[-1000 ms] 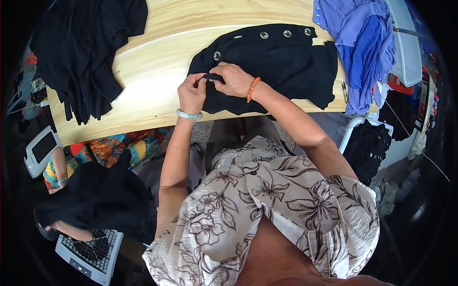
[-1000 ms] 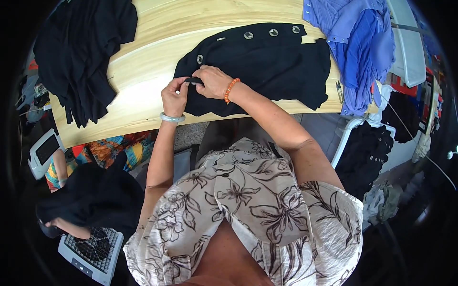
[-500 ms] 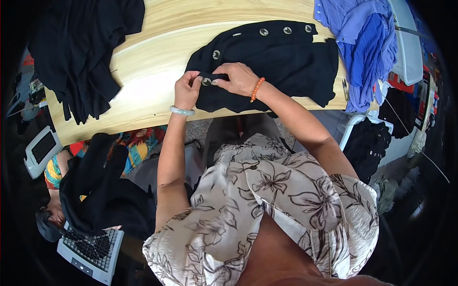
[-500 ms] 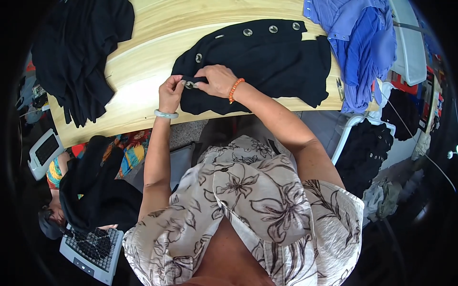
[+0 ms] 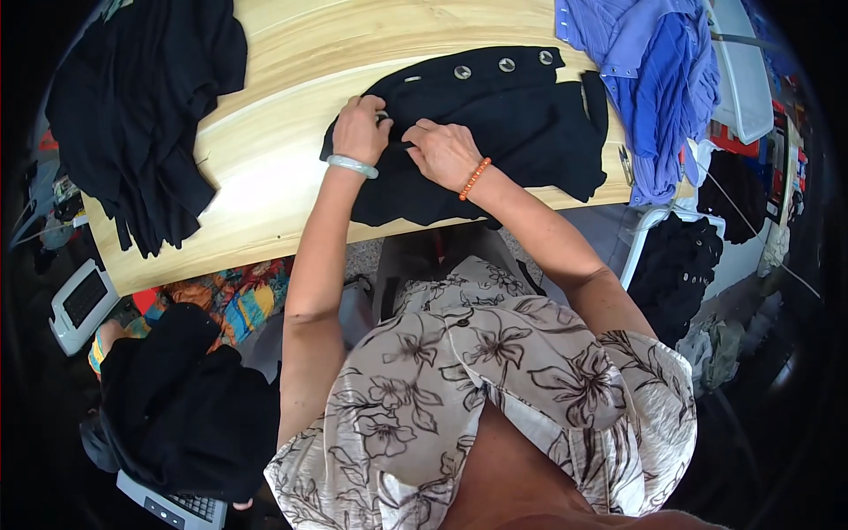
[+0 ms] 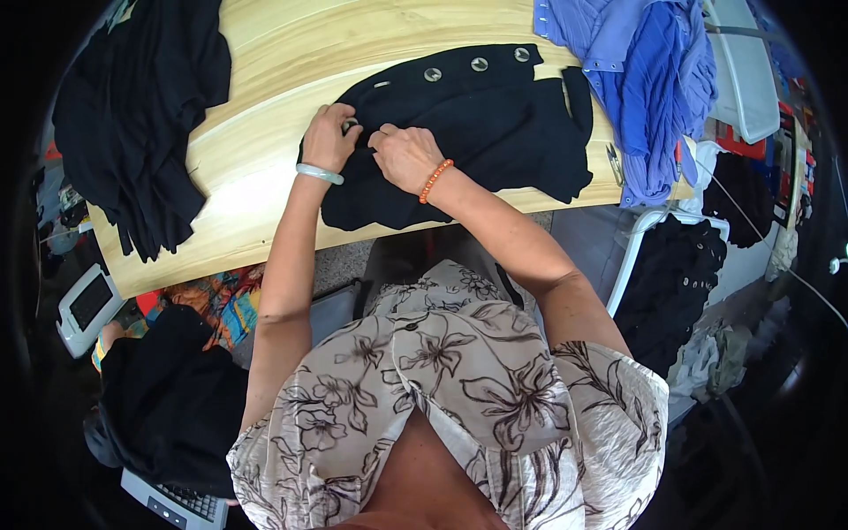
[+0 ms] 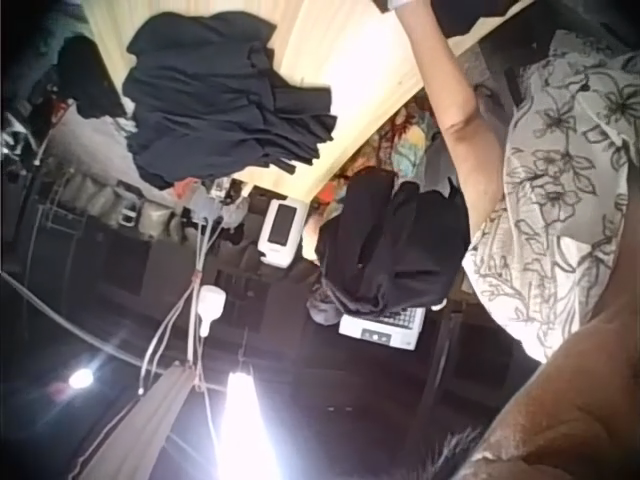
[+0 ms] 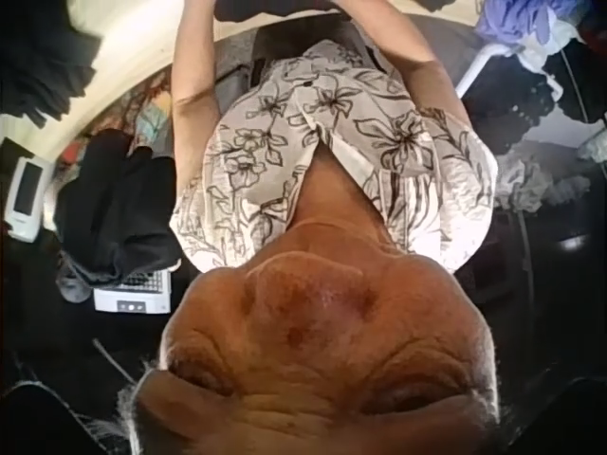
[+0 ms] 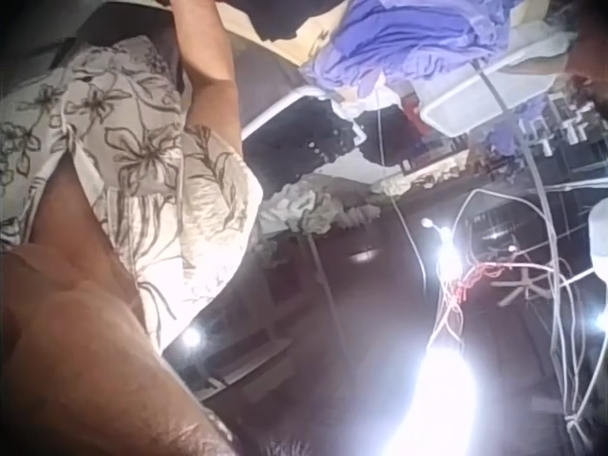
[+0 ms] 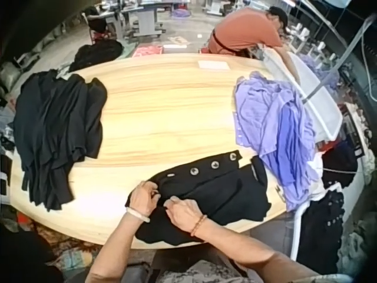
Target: Cutting metal grommets off black clothing items using scissors.
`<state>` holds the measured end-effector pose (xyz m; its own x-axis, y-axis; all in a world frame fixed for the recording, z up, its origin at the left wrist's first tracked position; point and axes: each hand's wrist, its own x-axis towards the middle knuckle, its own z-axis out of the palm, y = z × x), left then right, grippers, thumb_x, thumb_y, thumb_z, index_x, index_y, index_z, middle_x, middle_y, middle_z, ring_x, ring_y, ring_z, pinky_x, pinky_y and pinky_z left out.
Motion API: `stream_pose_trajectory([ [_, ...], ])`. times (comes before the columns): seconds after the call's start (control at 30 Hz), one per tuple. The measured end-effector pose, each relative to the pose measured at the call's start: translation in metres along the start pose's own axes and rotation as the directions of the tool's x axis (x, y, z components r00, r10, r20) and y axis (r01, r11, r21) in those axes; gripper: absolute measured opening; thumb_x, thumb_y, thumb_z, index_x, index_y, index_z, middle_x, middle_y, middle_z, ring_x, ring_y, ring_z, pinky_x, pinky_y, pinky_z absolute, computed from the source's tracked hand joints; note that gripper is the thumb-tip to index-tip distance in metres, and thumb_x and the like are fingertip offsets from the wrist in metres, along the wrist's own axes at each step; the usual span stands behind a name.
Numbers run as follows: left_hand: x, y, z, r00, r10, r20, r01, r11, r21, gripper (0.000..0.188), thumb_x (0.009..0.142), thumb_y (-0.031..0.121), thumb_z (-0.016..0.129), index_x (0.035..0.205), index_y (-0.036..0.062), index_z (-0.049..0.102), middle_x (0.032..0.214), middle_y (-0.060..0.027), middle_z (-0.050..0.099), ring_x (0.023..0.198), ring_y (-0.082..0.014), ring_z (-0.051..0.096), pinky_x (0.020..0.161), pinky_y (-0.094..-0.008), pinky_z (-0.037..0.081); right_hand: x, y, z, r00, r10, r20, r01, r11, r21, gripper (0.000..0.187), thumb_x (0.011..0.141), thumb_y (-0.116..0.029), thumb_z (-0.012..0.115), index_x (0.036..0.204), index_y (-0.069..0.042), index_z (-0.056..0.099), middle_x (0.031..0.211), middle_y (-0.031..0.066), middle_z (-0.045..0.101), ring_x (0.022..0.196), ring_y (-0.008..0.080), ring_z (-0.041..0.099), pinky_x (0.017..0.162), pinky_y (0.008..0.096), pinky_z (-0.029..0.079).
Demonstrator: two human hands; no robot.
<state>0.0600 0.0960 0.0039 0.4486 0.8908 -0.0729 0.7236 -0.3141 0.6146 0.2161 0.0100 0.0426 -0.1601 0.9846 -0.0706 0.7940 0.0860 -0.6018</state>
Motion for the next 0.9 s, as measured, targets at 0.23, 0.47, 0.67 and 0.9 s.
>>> stream_pose_trajectory([
  [0.23, -0.019, 0.012, -0.013, 0.930, -0.185, 0.319, 0.353, 0.693, -0.629, 0.006, 0.084, 0.002, 0.069, 0.087, -0.0029, 0.068, 0.078, -0.0032, 0.069, 0.071, -0.0069, 0.061, 0.065, -0.0210, 0.050, -0.007, 0.001, -0.001, 1.000, -0.012, -0.022, 0.014, 0.997, 0.077, 0.008, 0.083, -0.010, 0.060, 0.087, -0.003, 0.060, 0.088, 0.0164, 0.058, 0.071, 0.0370, 0.064, 0.063, 0.0461, 0.052],
  [0.47, -0.032, 0.011, -0.008, 0.857, -0.308, 0.413, 0.516, 0.518, -0.682, 0.007, 0.084, 0.005, 0.072, 0.090, 0.0012, 0.071, 0.078, -0.0009, 0.069, 0.063, -0.0051, 0.055, 0.058, -0.0189, 0.044, -0.015, -0.011, -0.009, 0.999, 0.030, -0.024, -0.028, 0.996, 0.086, 0.025, 0.080, -0.011, 0.067, 0.101, -0.002, 0.055, 0.088, 0.0176, 0.059, 0.072, 0.0363, 0.065, 0.063, 0.0451, 0.052],
  [0.67, -0.039, 0.015, -0.003, 0.879, -0.306, 0.366, 0.477, 0.567, -0.671, 0.008, 0.083, 0.004, 0.072, 0.090, -0.0009, 0.072, 0.078, -0.0022, 0.069, 0.065, -0.0057, 0.057, 0.060, -0.0198, 0.046, -0.021, -0.006, 0.001, 1.000, 0.011, -0.004, -0.011, 0.999, 0.032, 0.031, 0.082, -0.014, 0.067, 0.107, 0.000, 0.056, 0.092, 0.0187, 0.059, 0.073, 0.0368, 0.065, 0.063, 0.0445, 0.053],
  [0.9, -0.040, 0.010, -0.003, 0.881, -0.287, 0.377, 0.474, 0.553, -0.685, 0.011, 0.083, 0.004, 0.072, 0.092, -0.0034, 0.071, 0.081, -0.0038, 0.070, 0.072, -0.0074, 0.061, 0.067, -0.0205, 0.049, -0.018, 0.000, 0.002, 0.999, -0.042, 0.028, 0.039, 0.997, 0.073, 0.031, 0.083, -0.018, 0.066, 0.105, 0.001, 0.057, 0.092, 0.0200, 0.059, 0.074, 0.0388, 0.064, 0.065, 0.0459, 0.053],
])
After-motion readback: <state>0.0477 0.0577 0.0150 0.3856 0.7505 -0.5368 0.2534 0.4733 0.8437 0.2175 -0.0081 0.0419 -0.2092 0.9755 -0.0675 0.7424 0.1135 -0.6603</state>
